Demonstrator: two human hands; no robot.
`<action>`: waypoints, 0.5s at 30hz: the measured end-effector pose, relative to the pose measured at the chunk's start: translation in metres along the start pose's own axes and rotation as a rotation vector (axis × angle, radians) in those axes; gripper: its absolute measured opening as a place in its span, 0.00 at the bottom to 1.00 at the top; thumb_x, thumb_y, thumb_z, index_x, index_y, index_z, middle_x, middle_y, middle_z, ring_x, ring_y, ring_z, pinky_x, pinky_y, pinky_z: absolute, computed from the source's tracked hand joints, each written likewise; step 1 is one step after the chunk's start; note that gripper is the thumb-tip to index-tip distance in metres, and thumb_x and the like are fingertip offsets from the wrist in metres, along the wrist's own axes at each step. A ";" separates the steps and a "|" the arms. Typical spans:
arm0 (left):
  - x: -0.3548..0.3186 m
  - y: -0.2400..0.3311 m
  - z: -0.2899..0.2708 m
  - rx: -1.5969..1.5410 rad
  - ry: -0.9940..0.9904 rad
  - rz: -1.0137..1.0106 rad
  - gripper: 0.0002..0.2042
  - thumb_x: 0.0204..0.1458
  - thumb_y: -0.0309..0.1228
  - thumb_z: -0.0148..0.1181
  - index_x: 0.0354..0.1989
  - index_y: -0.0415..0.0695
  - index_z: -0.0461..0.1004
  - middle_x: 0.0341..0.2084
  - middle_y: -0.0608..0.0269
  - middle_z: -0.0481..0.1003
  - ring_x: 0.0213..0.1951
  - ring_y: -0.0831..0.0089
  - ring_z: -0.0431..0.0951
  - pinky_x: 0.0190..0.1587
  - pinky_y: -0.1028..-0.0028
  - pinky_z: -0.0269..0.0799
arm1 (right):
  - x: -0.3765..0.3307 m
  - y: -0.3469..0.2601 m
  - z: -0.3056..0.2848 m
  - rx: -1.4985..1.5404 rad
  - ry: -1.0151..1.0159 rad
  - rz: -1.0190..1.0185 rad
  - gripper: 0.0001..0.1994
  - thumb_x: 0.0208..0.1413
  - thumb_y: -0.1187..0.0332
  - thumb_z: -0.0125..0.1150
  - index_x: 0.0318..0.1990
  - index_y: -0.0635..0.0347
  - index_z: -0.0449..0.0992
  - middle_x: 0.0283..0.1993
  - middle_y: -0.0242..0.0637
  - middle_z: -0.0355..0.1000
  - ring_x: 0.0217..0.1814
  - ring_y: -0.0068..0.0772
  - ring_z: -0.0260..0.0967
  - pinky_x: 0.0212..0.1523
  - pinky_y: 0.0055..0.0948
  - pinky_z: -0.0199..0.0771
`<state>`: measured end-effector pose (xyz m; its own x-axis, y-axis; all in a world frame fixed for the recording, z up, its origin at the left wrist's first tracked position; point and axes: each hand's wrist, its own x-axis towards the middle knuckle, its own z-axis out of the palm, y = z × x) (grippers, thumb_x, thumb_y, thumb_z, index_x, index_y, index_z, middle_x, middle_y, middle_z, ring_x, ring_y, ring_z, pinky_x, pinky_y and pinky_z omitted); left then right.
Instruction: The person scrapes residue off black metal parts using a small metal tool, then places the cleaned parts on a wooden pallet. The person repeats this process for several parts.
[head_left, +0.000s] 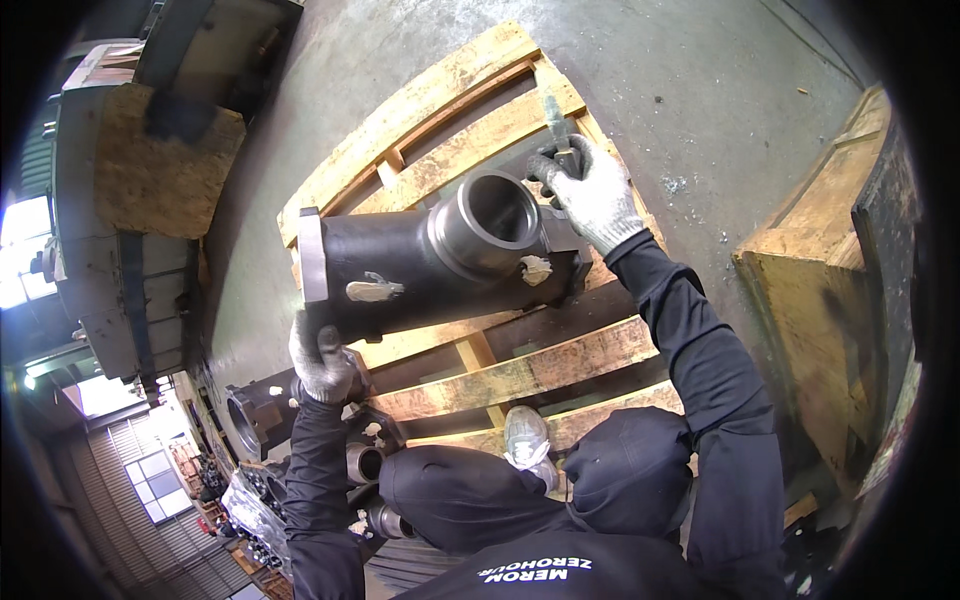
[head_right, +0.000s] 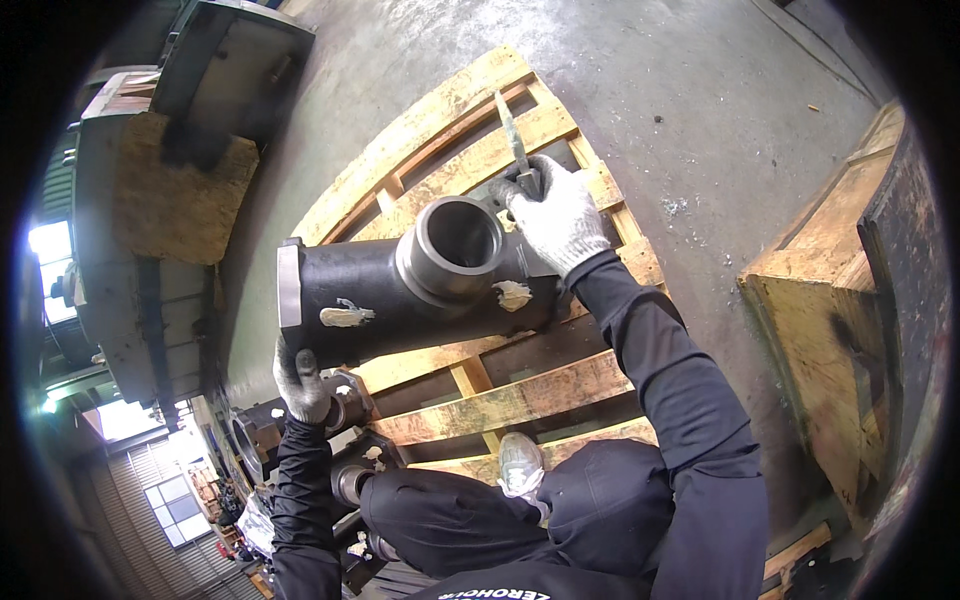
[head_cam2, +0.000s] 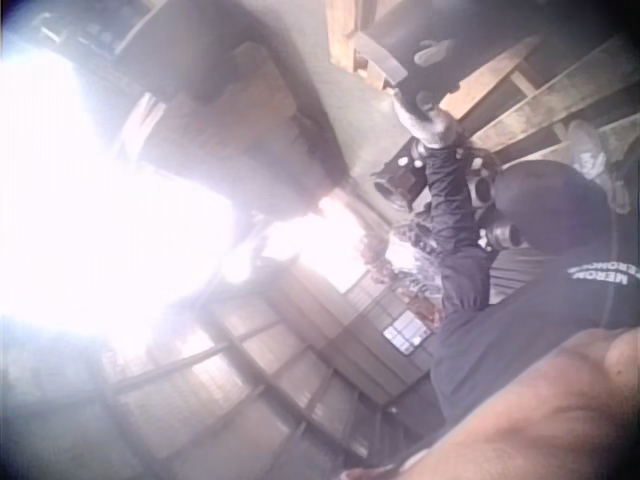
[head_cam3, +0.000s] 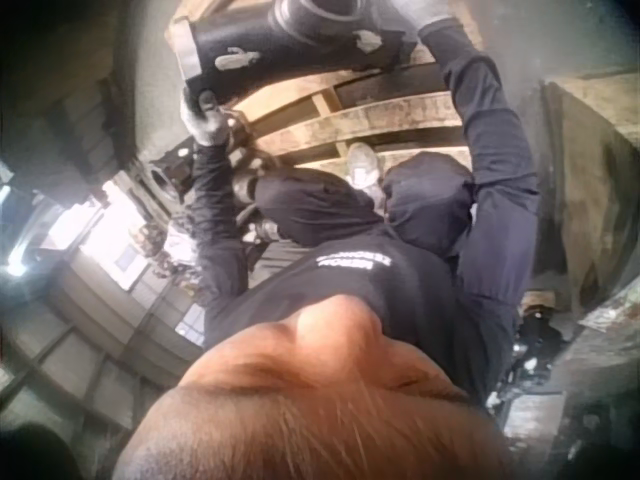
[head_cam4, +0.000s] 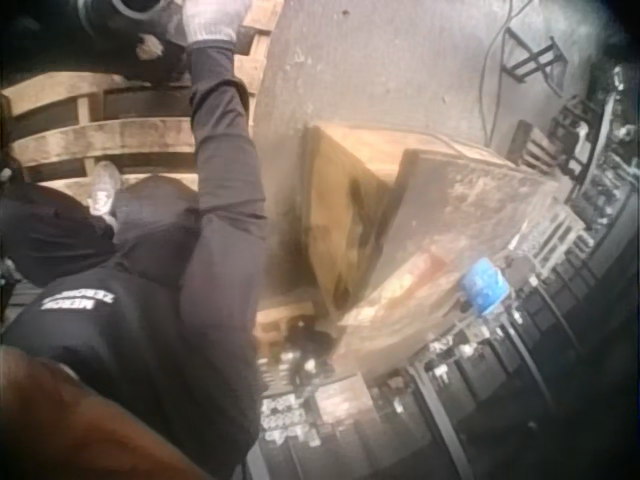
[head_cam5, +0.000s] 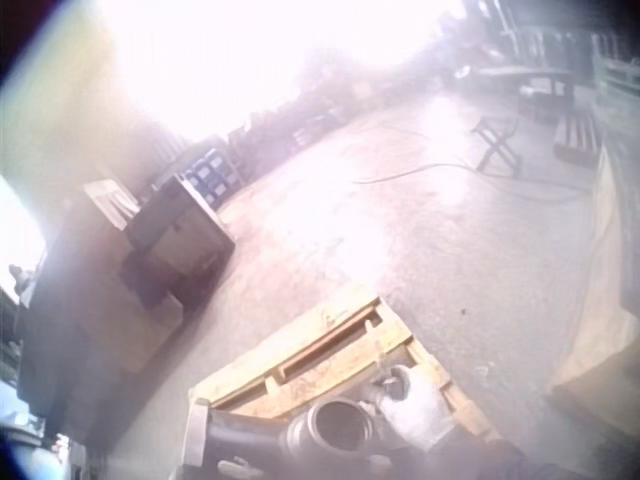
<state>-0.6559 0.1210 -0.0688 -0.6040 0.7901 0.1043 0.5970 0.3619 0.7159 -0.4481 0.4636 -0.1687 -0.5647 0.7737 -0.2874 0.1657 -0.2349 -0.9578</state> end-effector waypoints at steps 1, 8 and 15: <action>-0.001 -0.007 0.001 0.013 0.051 0.031 0.24 0.69 0.42 0.50 0.61 0.32 0.68 0.47 0.50 0.78 0.46 0.64 0.79 0.51 0.68 0.75 | 0.003 0.002 0.002 -0.071 -0.042 -0.041 0.17 0.59 0.57 0.69 0.45 0.63 0.77 0.36 0.40 0.80 0.37 0.31 0.77 0.42 0.31 0.76; -0.036 -0.048 -0.009 -0.094 0.215 -0.221 0.23 0.68 0.28 0.51 0.70 0.38 0.60 0.51 0.53 0.74 0.30 0.78 0.75 0.32 0.79 0.72 | 0.005 -0.004 0.055 -0.207 -0.237 -0.222 0.18 0.62 0.56 0.64 0.48 0.62 0.76 0.43 0.50 0.79 0.48 0.49 0.77 0.51 0.40 0.75; -0.055 -0.093 -0.008 0.240 0.322 -0.291 0.25 0.66 0.35 0.56 0.67 0.34 0.64 0.59 0.39 0.71 0.60 0.49 0.72 0.64 0.59 0.66 | -0.014 -0.018 0.087 -0.563 -0.216 -0.535 0.17 0.52 0.72 0.64 0.51 0.60 0.76 0.40 0.52 0.79 0.45 0.58 0.78 0.48 0.46 0.78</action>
<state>-0.6828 0.0399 -0.1356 -0.8737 0.4598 0.1590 0.4611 0.6785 0.5718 -0.5133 0.4058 -0.1471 -0.8170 0.5532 0.1627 0.1788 0.5113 -0.8406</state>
